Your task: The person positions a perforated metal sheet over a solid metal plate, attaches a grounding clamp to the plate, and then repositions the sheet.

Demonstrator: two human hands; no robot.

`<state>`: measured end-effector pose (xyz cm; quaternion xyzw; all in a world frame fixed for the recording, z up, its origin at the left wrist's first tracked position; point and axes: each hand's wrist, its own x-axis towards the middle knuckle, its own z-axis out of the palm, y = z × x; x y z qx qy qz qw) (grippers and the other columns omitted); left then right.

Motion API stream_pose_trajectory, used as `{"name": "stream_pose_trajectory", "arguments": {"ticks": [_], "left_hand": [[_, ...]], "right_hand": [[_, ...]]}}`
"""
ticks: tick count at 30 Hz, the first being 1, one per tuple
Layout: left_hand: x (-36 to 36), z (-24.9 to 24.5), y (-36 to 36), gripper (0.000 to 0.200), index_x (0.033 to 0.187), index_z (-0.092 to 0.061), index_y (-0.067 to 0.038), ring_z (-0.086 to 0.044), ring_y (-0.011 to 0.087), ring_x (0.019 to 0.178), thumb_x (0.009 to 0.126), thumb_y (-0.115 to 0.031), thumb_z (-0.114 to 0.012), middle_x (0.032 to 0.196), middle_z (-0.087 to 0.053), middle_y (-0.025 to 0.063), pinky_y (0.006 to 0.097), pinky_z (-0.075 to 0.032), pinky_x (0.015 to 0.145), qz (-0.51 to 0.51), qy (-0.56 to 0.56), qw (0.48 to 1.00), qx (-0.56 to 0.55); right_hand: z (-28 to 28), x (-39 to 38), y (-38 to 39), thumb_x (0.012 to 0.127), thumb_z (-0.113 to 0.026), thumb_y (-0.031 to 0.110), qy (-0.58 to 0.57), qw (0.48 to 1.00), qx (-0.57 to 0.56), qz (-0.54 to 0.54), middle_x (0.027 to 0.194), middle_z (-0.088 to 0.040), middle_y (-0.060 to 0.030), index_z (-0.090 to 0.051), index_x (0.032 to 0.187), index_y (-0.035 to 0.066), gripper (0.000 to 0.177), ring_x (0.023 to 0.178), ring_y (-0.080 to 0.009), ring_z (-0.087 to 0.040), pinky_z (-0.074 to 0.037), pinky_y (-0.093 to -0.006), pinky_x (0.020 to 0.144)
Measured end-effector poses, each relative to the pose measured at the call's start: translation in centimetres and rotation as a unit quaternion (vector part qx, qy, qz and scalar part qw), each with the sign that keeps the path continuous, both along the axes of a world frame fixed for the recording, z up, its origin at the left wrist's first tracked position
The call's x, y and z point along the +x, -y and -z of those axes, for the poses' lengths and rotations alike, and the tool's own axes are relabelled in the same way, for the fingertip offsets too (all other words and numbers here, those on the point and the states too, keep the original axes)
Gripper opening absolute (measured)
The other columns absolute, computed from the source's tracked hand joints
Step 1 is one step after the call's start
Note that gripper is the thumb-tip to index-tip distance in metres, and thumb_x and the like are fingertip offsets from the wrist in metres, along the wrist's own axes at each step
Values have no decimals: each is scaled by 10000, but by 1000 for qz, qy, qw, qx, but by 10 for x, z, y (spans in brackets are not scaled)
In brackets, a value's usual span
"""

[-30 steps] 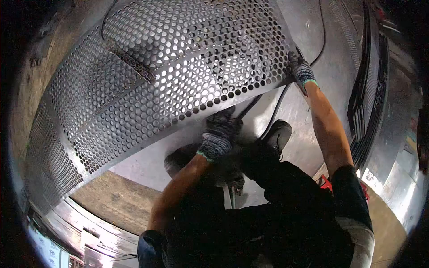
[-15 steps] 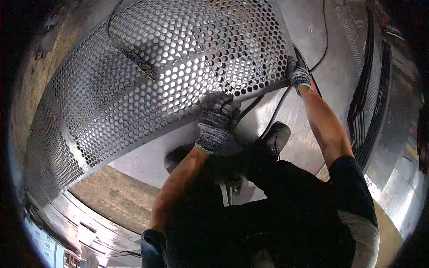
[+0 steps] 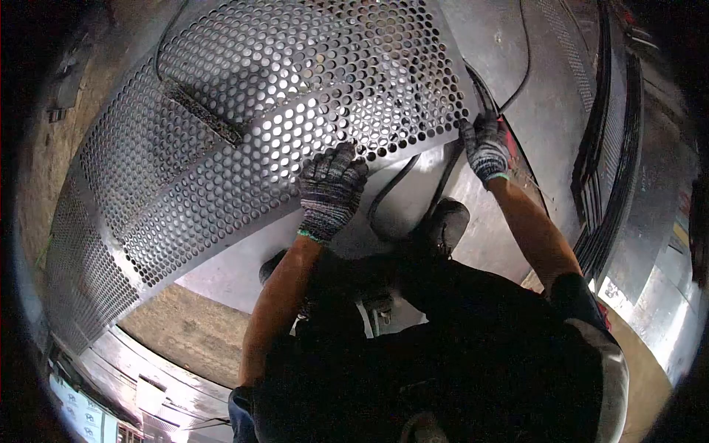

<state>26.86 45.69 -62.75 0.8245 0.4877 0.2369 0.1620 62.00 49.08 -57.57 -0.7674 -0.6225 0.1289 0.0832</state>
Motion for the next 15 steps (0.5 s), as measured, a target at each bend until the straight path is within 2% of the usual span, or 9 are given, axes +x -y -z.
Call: {"name": "stream_pose_trajectory", "arguments": {"ticks": [2, 3, 5, 7, 9, 11, 13, 14, 15], "left_hand": [[-3, 0, 0, 197, 1014, -732, -221, -606, 310, 1127, 825, -255, -688, 1229, -648, 89, 494, -480, 910, 19, 9, 1000, -2], [-4, -3, -1, 197, 1014, -732, -221, -606, 310, 1127, 825, -255, -688, 1229, -648, 89, 494, -480, 910, 18, 5, 1000, -3], [-4, -11, -4, 195, 1012, -733, -221, -604, 311, 1147, 825, -252, -686, 1253, -648, 92, 495, -478, 935, 29, 10, 999, -13], [-3, -7, -4, 202, 1039, -734, -216, -602, 313, 1157, 847, -246, -680, 1271, -651, 85, 500, -474, 962, 39, -5, 999, -31], [-6, 5, 0, 266, 1131, -705, -223, -563, 306, 1213, 872, -280, -687, 1320, -621, 64, 509, -419, 1033, 28, 22, 999, -39], [-18, 7, -4, 289, 1183, -699, -185, -595, 336, 1163, 916, -289, -665, 1306, -630, 78, 520, -450, 1001, 38, 42, 997, -55], [-33, 6, -14, 322, 1222, -688, -145, -644, 341, 1085, 936, -290, -654, 1263, -662, 109, 484, -491, 964, 11, -34, 972, -231], [-46, 14, -20, 325, 1206, -695, -106, -676, 340, 1030, 946, -288, -625, 1196, -698, 137, 457, -532, 914, 42, -5, 996, -78], [-57, 11, -32, 325, 1206, -695, -106, -676, 340, 1030, 946, -288, -625, 1196, -698, 137, 457, -532, 914, 42, -12, 995, -85]], "right_hand": [[-15, -30, -8, 942, -641, 462, 184, 978, 98, -22, 1375, -565, -282, -435, 1467, 8, 724, 1334, -490, -466, -399, -517, 1113], [-18, -38, -18, 919, -667, 462, 132, 982, 119, -70, 1444, -499, -291, -431, 1474, 10, 753, 1353, -518, -419, -370, -528, 1136], [-18, -64, -40, 905, -670, 504, 96, 989, 59, -95, 1464, -464, -306, -432, 1473, 7, 791, 1344, -518, -426, -351, -538, 1149], [8, -96, -63, 898, -653, 552, 118, 973, 122, -154, 1462, -477, -292, -439, 1470, 11, 816, 1351, -501, -433, -332, -538, 1163], [0, -129, -73, 902, -615, 601, 87, 969, 113, -199, 1465, -485, -272, -448, 1476, 46, 815, 1382, -483, -413, -322, -536, 1168], [28, -134, -78, 897, -597, 638, 83, 963, 42, -252, 1486, -439, -306, -463, 1484, 113, 799, 1418, -487, -363, -299, -570, 1166], [37, -130, -78, 896, -597, 641, 83, 957, 77, -266, 1498, -430, -297, -482, 1472, 113, 789, 1415, -482, -371, -290, -584, 1164], [42, -127, -78, 898, -594, 642, 78, 957, 77, -269, 1498, -432, -293, -490, 1470, 118, 783, 1415, -479, -372, -287, -579, 1167], [44, -126, -79, 899, -591, 642, 72, 956, 78, -274, 1499, -435, -288, -498, 1468, 122, 776, 1416, -475, -373, -285, -574, 1169]]}}
